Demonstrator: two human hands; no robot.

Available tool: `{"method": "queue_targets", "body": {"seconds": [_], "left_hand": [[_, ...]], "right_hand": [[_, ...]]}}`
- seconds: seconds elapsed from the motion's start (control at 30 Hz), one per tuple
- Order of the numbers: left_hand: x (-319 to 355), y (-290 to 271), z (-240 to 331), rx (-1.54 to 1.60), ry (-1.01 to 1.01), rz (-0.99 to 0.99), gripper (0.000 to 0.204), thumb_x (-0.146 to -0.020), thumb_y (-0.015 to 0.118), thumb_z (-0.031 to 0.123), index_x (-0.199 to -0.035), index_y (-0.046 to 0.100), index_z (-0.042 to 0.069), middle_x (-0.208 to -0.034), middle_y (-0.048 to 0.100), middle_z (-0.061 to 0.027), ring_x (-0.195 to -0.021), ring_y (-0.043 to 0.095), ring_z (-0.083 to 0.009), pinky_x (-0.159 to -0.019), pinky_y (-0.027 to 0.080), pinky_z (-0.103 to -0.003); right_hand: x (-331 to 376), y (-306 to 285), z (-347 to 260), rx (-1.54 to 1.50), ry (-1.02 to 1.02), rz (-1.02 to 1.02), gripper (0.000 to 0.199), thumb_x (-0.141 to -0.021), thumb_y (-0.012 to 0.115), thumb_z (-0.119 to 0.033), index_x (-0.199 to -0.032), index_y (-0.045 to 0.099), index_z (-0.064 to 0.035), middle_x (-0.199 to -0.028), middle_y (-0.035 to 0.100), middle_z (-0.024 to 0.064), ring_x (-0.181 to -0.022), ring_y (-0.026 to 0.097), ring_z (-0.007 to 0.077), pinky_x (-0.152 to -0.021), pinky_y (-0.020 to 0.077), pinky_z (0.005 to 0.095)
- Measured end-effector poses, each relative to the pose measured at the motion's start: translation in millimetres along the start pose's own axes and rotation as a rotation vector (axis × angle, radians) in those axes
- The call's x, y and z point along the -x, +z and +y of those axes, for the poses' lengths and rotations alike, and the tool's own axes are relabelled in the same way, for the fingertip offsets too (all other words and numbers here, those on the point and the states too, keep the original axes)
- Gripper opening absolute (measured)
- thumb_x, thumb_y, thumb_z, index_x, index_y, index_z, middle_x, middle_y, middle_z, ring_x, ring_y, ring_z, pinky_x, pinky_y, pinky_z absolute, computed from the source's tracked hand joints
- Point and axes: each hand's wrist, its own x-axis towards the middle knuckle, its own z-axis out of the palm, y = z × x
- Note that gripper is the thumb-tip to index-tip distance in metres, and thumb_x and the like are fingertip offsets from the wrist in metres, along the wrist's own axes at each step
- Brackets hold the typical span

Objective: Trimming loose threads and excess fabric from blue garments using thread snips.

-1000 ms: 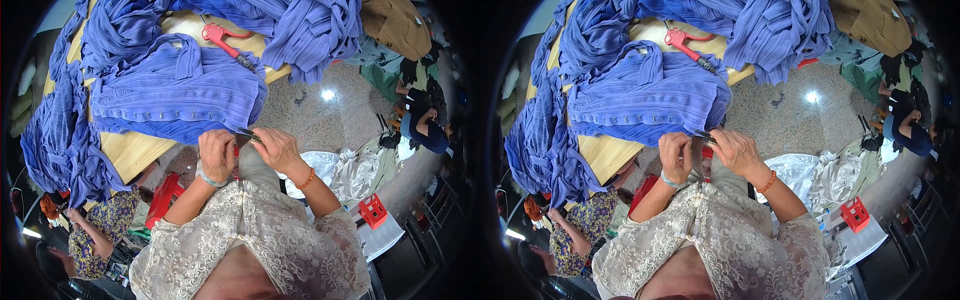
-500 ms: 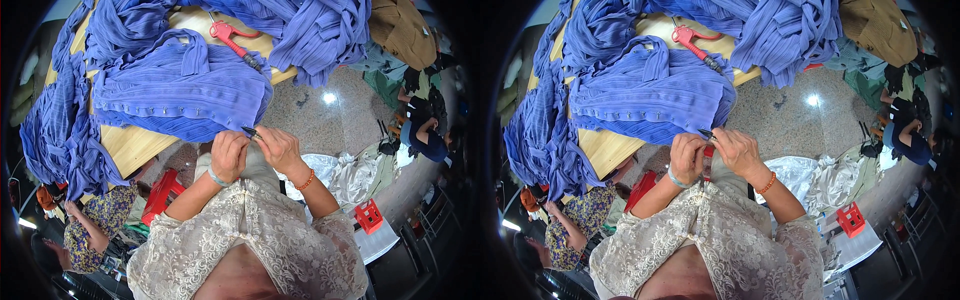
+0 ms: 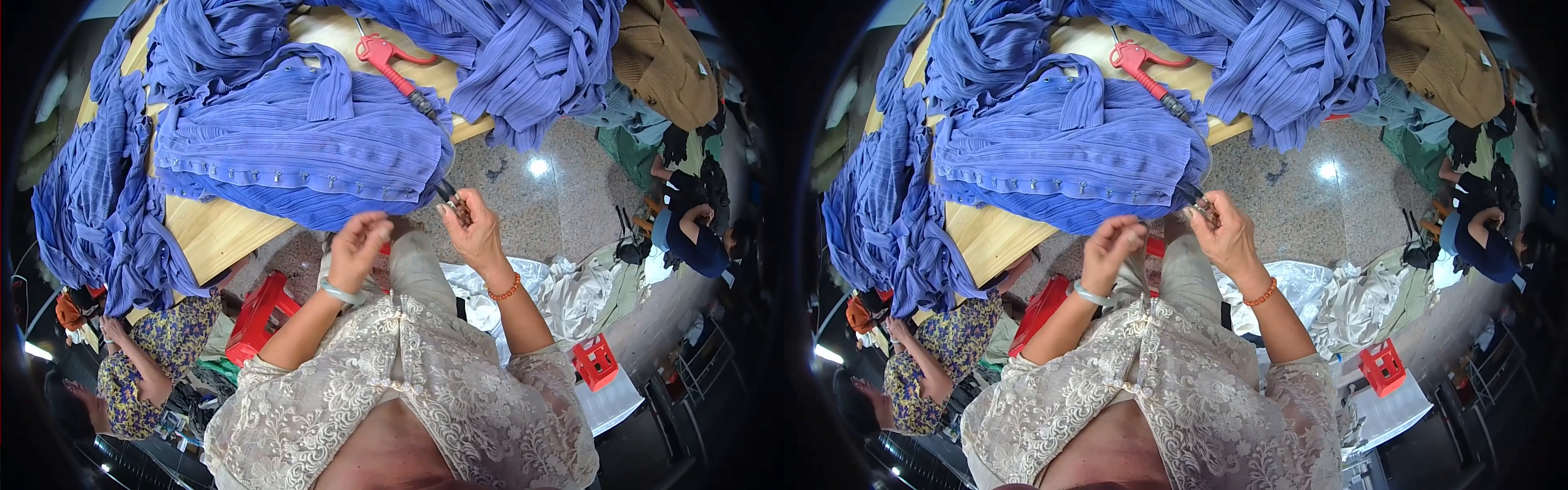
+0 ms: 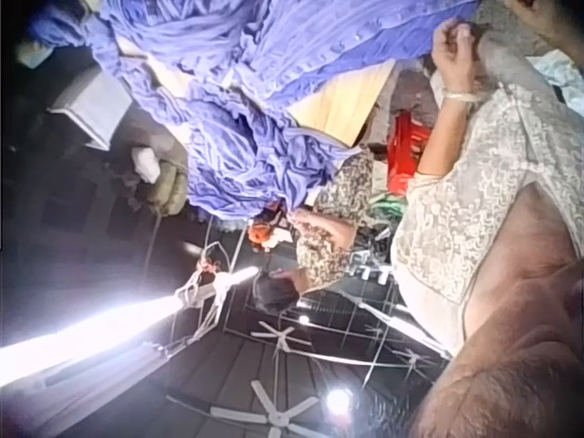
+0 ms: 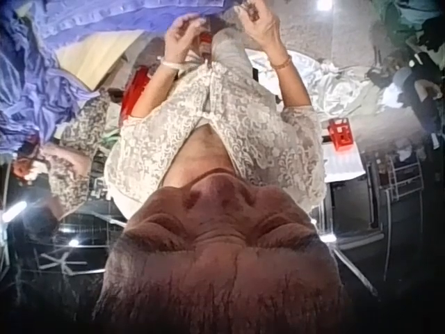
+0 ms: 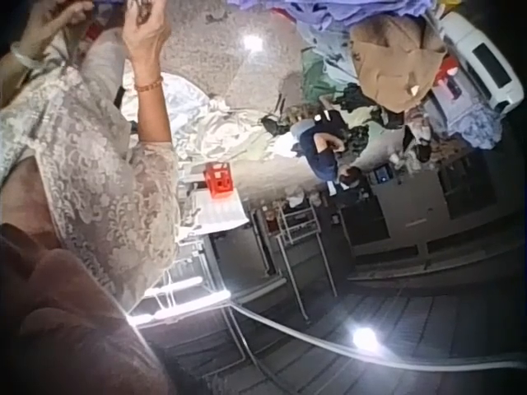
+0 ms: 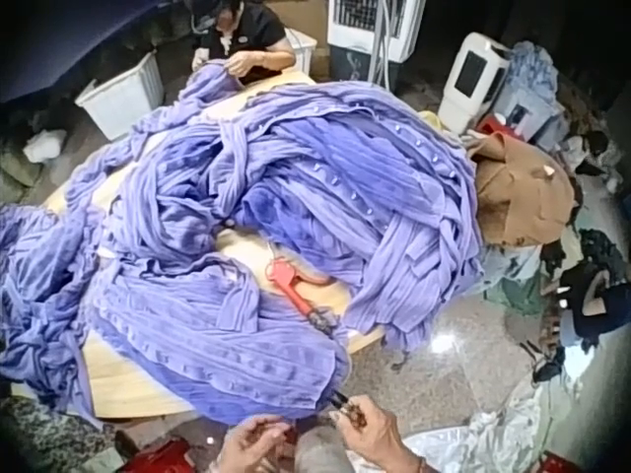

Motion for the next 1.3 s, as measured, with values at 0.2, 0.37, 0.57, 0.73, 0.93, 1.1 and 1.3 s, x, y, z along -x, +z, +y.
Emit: {"method": "queue_targets", "body": {"seconds": [0.2, 0.37, 0.57, 0.73, 0.93, 1.1, 1.3], "left_hand": [[-12.4, 2.9, 12.7, 0.548, -0.205, -0.023, 0.034, -0.102, 0.055, 0.019, -0.129, 0.053, 0.000, -0.105, 0.070, -0.0132, -0.080, 0.066, -0.0147, -0.074, 0.053, -0.028], [-14.8, 5.6, 13.5, 0.661, -0.191, -0.089, 0.033, -0.103, 0.053, 0.021, -0.129, 0.054, 0.000, -0.104, 0.070, -0.0130, -0.079, 0.066, -0.0151, -0.073, 0.053, -0.028], [-8.5, 2.3, 2.6, 0.474, -0.209, -0.066, 0.026, -0.102, 0.055, 0.018, -0.120, 0.061, 0.000, -0.101, 0.070, -0.0105, -0.078, 0.066, -0.0132, -0.071, 0.053, -0.026], [-2.1, 5.3, 5.8, 0.194, -0.013, 0.095, 0.022, -0.099, 0.060, 0.013, -0.117, 0.061, 0.000, -0.101, 0.070, -0.0084, -0.079, 0.065, -0.0095, -0.071, 0.051, -0.022], [-10.6, -2.7, -3.3, 0.216, 0.009, 0.088, 0.022, -0.099, 0.058, 0.010, -0.118, 0.056, 0.000, -0.103, 0.070, -0.0084, -0.080, 0.064, -0.0090, -0.071, 0.050, -0.021], [-10.3, -2.7, -1.1, 0.200, 0.003, 0.095, 0.021, -0.099, 0.058, 0.010, -0.117, 0.056, 0.000, -0.103, 0.070, -0.0088, -0.080, 0.063, -0.0090, -0.071, 0.050, -0.021], [-10.4, -6.6, -4.2, 0.156, 0.007, 0.061, 0.019, -0.099, 0.057, 0.009, -0.115, 0.056, -0.001, -0.103, 0.069, -0.0087, -0.081, 0.063, -0.0093, -0.072, 0.050, -0.022]], "right_hand": [[-2.1, 10.1, -22.5, 0.021, -0.134, -0.030, 0.020, -0.082, 0.075, -0.014, -0.094, 0.060, -0.0064, -0.065, 0.060, 0.0061, -0.054, 0.060, 0.0216, -0.053, 0.0465, 0.0343], [-6.9, 20.1, -28.2, -0.046, -0.216, -0.010, 0.023, -0.080, 0.073, -0.010, -0.101, 0.064, -0.0070, -0.076, 0.068, 0.0111, -0.066, 0.069, 0.0278, -0.056, 0.0504, 0.0366], [-19.9, 23.1, -37.8, 0.028, -0.100, -0.077, 0.024, -0.081, 0.071, -0.008, -0.104, 0.064, -0.0066, -0.078, 0.069, 0.0127, -0.069, 0.070, 0.0289, -0.058, 0.0521, 0.0365], [-24.5, 35.3, -42.3, 0.086, -0.422, 0.034, 0.030, -0.077, 0.073, -0.004, -0.106, 0.065, -0.0056, -0.077, 0.068, 0.0098, -0.064, 0.068, 0.0225, -0.057, 0.0514, 0.0324], [-35.6, 59.4, -36.4, 0.336, -0.553, 0.075, 0.026, -0.076, 0.070, -0.009, -0.102, 0.068, -0.0077, -0.082, 0.069, 0.0058, -0.071, 0.067, 0.0238, -0.061, 0.0524, 0.0355], [-34.8, 62.1, -32.6, 0.442, -0.636, 0.039, 0.031, -0.072, 0.070, -0.007, -0.103, 0.068, -0.0078, -0.073, 0.062, 0.0030, -0.065, 0.063, 0.0222, -0.056, 0.0500, 0.0354], [-38.6, 69.5, -33.4, 0.444, -0.638, 0.077, 0.027, -0.071, 0.070, -0.006, -0.098, 0.069, -0.0072, -0.072, 0.061, 0.0030, -0.065, 0.062, 0.0226, -0.056, 0.0503, 0.0356]]}}
